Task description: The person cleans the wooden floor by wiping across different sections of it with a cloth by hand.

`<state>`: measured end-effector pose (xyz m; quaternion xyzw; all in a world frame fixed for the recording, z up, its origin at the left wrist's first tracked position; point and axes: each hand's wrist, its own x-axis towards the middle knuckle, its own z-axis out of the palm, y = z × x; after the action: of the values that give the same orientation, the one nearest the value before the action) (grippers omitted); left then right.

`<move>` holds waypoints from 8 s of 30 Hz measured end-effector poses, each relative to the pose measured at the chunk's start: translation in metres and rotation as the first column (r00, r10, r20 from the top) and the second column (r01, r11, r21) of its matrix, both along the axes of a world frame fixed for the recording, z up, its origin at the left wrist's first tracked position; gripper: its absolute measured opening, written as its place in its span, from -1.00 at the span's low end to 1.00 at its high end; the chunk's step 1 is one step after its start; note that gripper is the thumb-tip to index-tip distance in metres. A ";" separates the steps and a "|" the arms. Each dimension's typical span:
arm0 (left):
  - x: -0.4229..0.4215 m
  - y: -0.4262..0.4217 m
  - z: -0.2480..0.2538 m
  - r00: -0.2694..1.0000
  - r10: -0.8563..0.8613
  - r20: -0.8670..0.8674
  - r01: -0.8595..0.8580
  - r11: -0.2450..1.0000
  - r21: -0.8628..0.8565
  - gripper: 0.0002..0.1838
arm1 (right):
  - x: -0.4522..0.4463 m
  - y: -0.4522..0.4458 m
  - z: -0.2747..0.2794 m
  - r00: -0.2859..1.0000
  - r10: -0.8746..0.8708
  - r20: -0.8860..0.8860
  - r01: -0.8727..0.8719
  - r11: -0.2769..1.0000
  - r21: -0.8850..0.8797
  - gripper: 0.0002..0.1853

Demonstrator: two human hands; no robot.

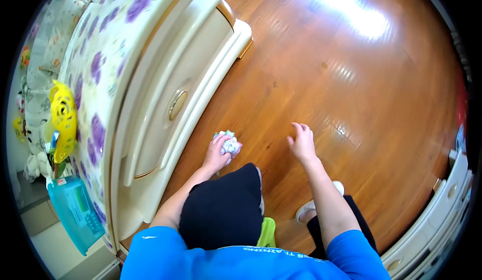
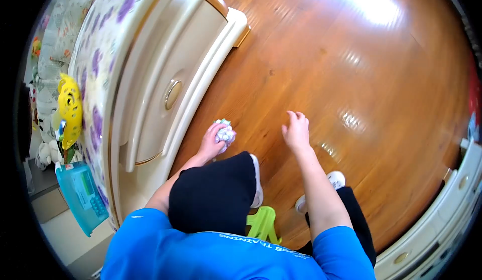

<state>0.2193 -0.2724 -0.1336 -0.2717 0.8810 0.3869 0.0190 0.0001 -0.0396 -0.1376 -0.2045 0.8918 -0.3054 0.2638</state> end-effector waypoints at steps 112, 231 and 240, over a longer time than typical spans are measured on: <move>0.063 -0.112 -0.019 0.983 -0.184 0.006 0.065 0.318 -0.946 -0.53 | -0.017 -0.298 -0.074 0.309 0.825 -0.474 -0.679 0.540 0.498 -0.49; 0.456 -0.015 -0.052 -0.149 0.808 0.570 -0.787 0.252 -0.563 0.09 | 0.078 -0.086 -0.094 0.072 0.982 0.177 -0.814 -0.044 0.579 -0.16; 0.466 0.089 -0.084 -0.336 0.876 0.347 -0.852 -0.126 -0.508 0.15 | 0.085 -0.087 -0.079 0.065 0.985 0.160 -0.834 -0.035 0.550 -0.16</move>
<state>0.6857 -0.1838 -0.2174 -0.9432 0.3044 0.1327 0.0019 0.0849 -0.1267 -0.2166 -0.7093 0.5879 0.2338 0.3108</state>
